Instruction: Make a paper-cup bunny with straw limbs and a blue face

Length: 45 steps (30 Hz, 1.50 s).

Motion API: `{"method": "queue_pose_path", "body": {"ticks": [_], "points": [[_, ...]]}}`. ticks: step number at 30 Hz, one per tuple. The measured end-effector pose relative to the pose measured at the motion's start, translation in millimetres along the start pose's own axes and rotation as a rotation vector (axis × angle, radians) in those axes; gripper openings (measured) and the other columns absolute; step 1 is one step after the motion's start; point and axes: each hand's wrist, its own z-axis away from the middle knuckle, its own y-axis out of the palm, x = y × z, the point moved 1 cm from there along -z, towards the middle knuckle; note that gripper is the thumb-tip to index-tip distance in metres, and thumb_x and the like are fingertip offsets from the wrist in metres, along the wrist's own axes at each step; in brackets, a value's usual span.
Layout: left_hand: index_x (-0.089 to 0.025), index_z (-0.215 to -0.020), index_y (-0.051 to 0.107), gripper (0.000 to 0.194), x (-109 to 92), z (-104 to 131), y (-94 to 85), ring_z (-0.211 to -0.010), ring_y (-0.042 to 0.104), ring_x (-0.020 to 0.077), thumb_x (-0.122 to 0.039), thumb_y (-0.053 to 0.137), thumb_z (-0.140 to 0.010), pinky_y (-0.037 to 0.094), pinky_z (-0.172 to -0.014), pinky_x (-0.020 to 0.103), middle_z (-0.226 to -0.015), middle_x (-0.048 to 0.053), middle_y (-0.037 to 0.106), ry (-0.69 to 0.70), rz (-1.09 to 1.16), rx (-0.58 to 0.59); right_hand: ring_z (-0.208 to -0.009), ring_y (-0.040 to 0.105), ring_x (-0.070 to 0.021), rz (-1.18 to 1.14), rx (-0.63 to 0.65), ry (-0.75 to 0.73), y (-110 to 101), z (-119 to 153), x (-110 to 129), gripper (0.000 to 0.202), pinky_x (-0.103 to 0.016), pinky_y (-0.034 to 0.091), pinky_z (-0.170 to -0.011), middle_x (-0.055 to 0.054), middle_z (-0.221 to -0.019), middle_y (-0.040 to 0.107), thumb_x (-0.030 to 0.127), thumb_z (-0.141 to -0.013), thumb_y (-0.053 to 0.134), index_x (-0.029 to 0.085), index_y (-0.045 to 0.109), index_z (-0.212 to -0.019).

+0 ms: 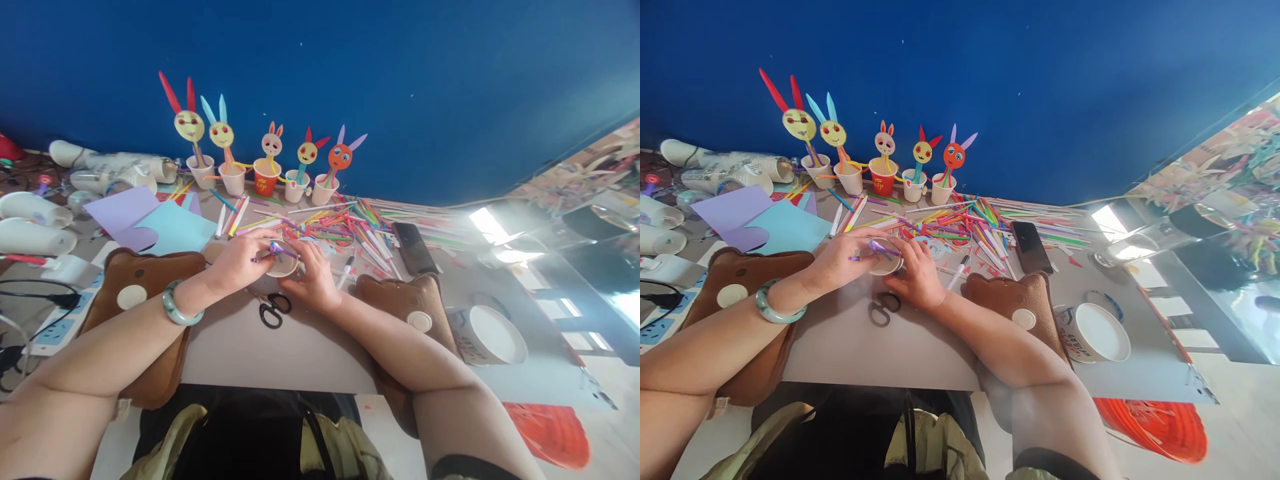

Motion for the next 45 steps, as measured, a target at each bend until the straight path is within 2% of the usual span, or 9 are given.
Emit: {"method": "queue_pose_path", "body": {"ticks": [5,8,12,17,21,25,30,38,45], "points": [[-0.017,-0.096,0.076,0.023,0,-3,-3.6,-0.118,0.067,0.0291,-0.033,0.079,-0.079,0.053,-0.104,0.039,-0.127,0.013,0.071,-0.077,0.266,-0.089,-0.112,0.066,-0.0283,-0.1,-0.084,0.082,-2,-5,-2,0.058,-0.044,0.052,-0.097,-0.01,-0.125,0.069,0.025,-0.076,0.071,0.024,0.054,-0.131],[-0.019,-0.116,0.068,0.053,1,-3,-3.3,-0.119,0.066,0.03,-0.038,0.088,-0.07,0.055,-0.097,0.038,-0.132,0.015,0.067,-0.133,0.511,-0.103,-0.106,0.068,-0.0267,-0.193,-0.121,0.17,-6,-9,-2,0.06,-0.041,0.055,-0.091,-0.01,-0.124,0.069,0.031,-0.074,0.076,0.024,0.055,-0.129],[-0.025,-0.14,0.049,0.094,7,-4,2.5,-0.128,0.06,0.0291,-0.032,0.095,-0.058,0.05,-0.106,0.039,-0.138,0.013,0.062,-0.198,0.79,-0.052,-0.1,0.068,-0.0233,-0.317,-0.183,0.301,-12,-15,-2,0.058,-0.036,0.056,-0.086,-0.007,-0.116,0.071,0.031,-0.072,0.077,0.023,0.056,-0.125],[-0.017,-0.122,0.065,0.065,5,-6,7.7,-0.12,0.064,0.0306,-0.029,0.09,-0.063,0.051,-0.103,0.04,-0.123,0.012,0.072,-0.333,0.881,0.221,-0.107,0.067,-0.0246,-0.444,-0.164,0.301,-11,-15,1,0.061,-0.037,0.056,-0.092,-0.009,-0.121,0.069,0.039,-0.072,0.083,0.023,0.056,-0.124],[-0.017,-0.112,0.071,0.047,-1,-4,4.9,-0.111,0.068,0.0305,-0.036,0.084,-0.071,0.054,-0.095,0.04,-0.109,0.01,0.076,-0.451,0.927,0.23,-0.11,0.067,-0.0253,-0.481,-0.085,0.257,-11,-14,2,0.067,-0.039,0.054,-0.096,-0.011,-0.126,0.067,0.051,-0.074,0.082,0.023,0.055,-0.128],[-0.016,-0.1,0.073,0.038,-4,-5,2.9,-0.107,0.068,0.0299,-0.035,0.084,-0.069,0.055,-0.091,0.037,-0.096,0.008,0.076,-0.492,0.929,0.212,-0.114,0.065,-0.0286,-0.549,0.0,0.256,-20,-20,-1,0.084,-0.041,0.052,-0.1,-0.012,-0.127,0.067,0.068,-0.065,0.083,0.022,0.057,-0.13],[-0.019,-0.114,0.067,0.052,2,-3,7.4,-0.099,0.068,0.0259,-0.031,0.082,-0.066,0.055,-0.081,0.034,-0.101,0.006,0.074,-0.606,0.929,0.276,-0.105,0.065,-0.0258,-0.56,-0.022,0.366,-34,-30,-13,0.059,-0.041,0.052,-0.094,-0.011,-0.116,0.07,0.068,-0.076,0.074,0.021,0.069,-0.11],[-0.015,-0.121,0.062,0.053,3,0,7.9,-0.104,0.064,0.0268,-0.032,0.076,-0.074,0.053,-0.083,0.034,-0.114,0.012,0.069,-0.47,0.886,0.597,-0.094,0.068,-0.0228,-0.643,0.108,0.433,-40,-37,-20,0.045,-0.038,0.051,-0.09,-0.005,-0.099,0.077,0.053,-0.067,0.086,0.021,0.077,-0.097],[-0.016,-0.129,0.059,0.056,7,2,12.2,-0.106,0.063,0.026,-0.036,0.076,-0.08,0.052,-0.088,0.035,-0.118,0.012,0.068,-0.398,0.81,0.584,-0.072,0.065,-0.0179,-0.551,0.057,0.414,-46,-39,-11,0.039,-0.033,0.053,-0.074,-0.001,-0.074,0.071,0.057,-0.067,0.085,0.021,0.077,-0.081]]}}
